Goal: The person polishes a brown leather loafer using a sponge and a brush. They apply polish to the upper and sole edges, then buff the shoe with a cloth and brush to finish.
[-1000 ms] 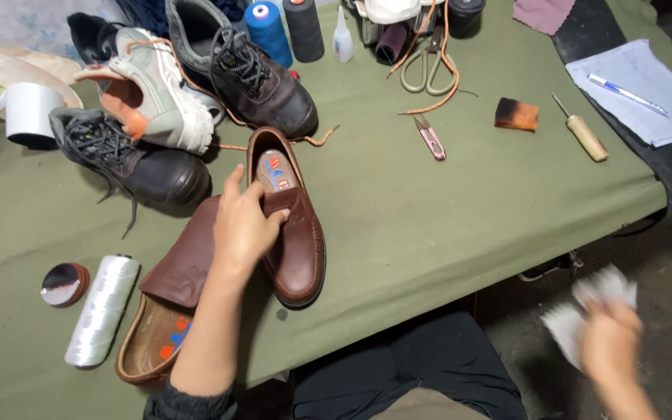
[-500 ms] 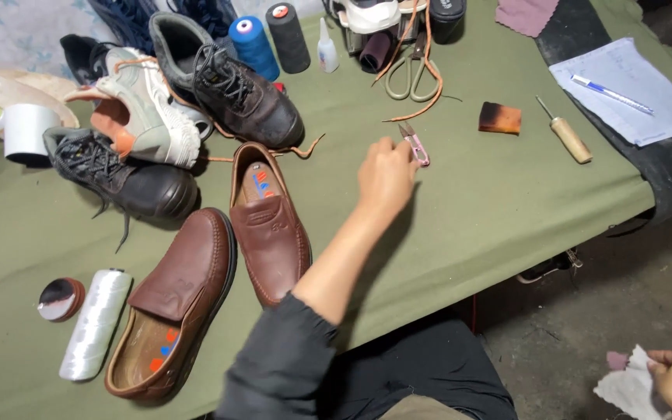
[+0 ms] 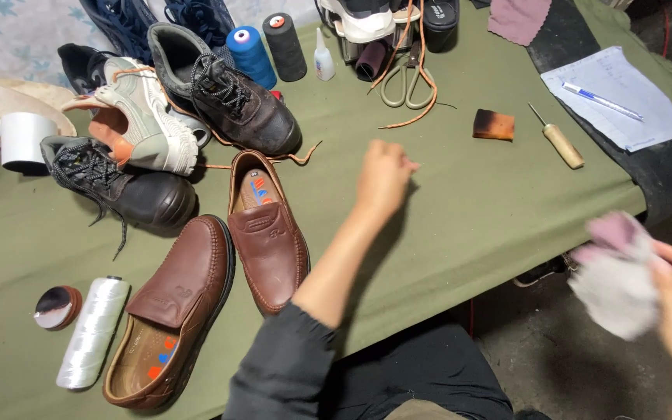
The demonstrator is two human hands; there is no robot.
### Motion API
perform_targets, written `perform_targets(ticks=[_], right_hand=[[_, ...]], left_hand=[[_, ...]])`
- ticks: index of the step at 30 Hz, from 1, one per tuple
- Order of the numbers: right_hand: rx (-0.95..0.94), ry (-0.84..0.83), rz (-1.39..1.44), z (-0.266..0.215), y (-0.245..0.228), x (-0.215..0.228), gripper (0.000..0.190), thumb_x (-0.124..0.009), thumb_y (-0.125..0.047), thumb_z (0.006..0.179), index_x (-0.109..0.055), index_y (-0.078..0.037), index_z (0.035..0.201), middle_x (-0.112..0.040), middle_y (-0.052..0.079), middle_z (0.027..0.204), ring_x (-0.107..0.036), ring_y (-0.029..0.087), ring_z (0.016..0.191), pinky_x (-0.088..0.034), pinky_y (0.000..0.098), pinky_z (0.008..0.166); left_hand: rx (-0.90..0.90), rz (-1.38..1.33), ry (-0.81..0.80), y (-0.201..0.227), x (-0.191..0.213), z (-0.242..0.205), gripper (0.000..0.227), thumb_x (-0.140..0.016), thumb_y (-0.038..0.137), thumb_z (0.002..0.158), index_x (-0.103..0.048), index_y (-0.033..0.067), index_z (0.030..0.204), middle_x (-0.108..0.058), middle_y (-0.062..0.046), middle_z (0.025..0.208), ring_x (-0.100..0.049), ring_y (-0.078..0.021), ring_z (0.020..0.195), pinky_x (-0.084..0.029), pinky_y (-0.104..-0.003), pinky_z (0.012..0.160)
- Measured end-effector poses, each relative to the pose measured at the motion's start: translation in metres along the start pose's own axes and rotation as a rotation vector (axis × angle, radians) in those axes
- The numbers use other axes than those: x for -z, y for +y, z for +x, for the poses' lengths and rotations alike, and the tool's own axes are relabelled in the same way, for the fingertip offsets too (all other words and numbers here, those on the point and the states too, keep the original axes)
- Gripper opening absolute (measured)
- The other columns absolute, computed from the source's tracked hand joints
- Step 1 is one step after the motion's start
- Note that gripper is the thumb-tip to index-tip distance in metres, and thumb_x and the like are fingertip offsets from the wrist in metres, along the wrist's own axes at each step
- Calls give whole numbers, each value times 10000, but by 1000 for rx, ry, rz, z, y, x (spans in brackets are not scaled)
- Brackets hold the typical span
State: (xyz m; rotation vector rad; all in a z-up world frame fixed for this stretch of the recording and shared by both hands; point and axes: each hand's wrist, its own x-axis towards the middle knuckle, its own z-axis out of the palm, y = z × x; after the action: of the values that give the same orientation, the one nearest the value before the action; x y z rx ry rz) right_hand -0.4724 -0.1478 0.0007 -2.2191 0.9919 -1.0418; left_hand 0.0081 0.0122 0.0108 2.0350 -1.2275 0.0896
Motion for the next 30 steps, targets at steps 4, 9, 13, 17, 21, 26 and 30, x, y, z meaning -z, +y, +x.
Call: perform_targets(ticks=[4, 9, 13, 17, 21, 26, 30], right_hand=[[112, 32, 50, 26, -218, -91, 183, -756, -52, 992, -788, -116, 1161, -710, 109, 1163, -641, 319, 1161, -486, 423, 1029], [376, -119, 200, 29, -302, -301, 263, -753, -120, 846, -782, -159, 1104, -666, 112, 1151, -593, 325, 1168, -462, 415, 1008], [602, -296, -109, 14, -327, -402, 396, -783, -88, 809, -714, 14, 1185, -595, 228, 1244, -568, 369, 1117, -477, 428, 822], [628, -236, -146, 31, -319, -409, 306, -695, -35, 872, -714, 22, 1172, -610, 193, 1160, -581, 321, 1018, -462, 386, 725], [149, -311, 46, 50, -293, -359, 306, -539, -181, 985, -677, -26, 1210, -611, 176, 1161, -564, 340, 1113, -443, 415, 868], [-493, -218, 146, 36, -178, -234, 368, -508, -322, 1046, -670, -104, 1294, -607, 172, 1277, -584, 393, 1233, -424, 491, 1031], [-380, -270, -481, -67, 85, -138, 452, -516, -124, 852, -756, -42, 1226, -690, 238, 1235, -600, 407, 1230, -444, 437, 1112]], left_hand=[[30, -75, 182, 37, 156, -16, 168, -810, 227, 864, -674, 136, 826, -618, -62, 921, -629, -296, 943, -536, -372, 814], [28, -34, 355, 63, 256, -81, 172, -779, 222, 975, -650, 117, 932, -591, -73, 1034, -638, -282, 963, -532, -373, 805], [131, -22, 424, 62, 268, -123, 152, -764, 206, 987, -641, 132, 939, -578, -44, 1024, -670, -266, 940, -562, -355, 809], [166, 35, 476, 35, 242, -129, 189, -785, 248, 962, -642, 147, 892, -600, -18, 1032, -676, -241, 958, -548, -334, 796], [131, -47, 420, 42, 222, -123, 199, -797, 222, 932, -641, 125, 857, -620, -58, 1032, -685, -292, 945, -547, -375, 765], [160, -106, 375, 57, 201, -112, 176, -802, 211, 911, -652, 139, 854, -651, -53, 1056, -697, -271, 894, -556, -361, 738], [98, -173, 297, 64, 172, -97, 119, -770, 169, 920, -667, 120, 883, -629, -79, 1046, -653, -232, 886, -527, -340, 774]])
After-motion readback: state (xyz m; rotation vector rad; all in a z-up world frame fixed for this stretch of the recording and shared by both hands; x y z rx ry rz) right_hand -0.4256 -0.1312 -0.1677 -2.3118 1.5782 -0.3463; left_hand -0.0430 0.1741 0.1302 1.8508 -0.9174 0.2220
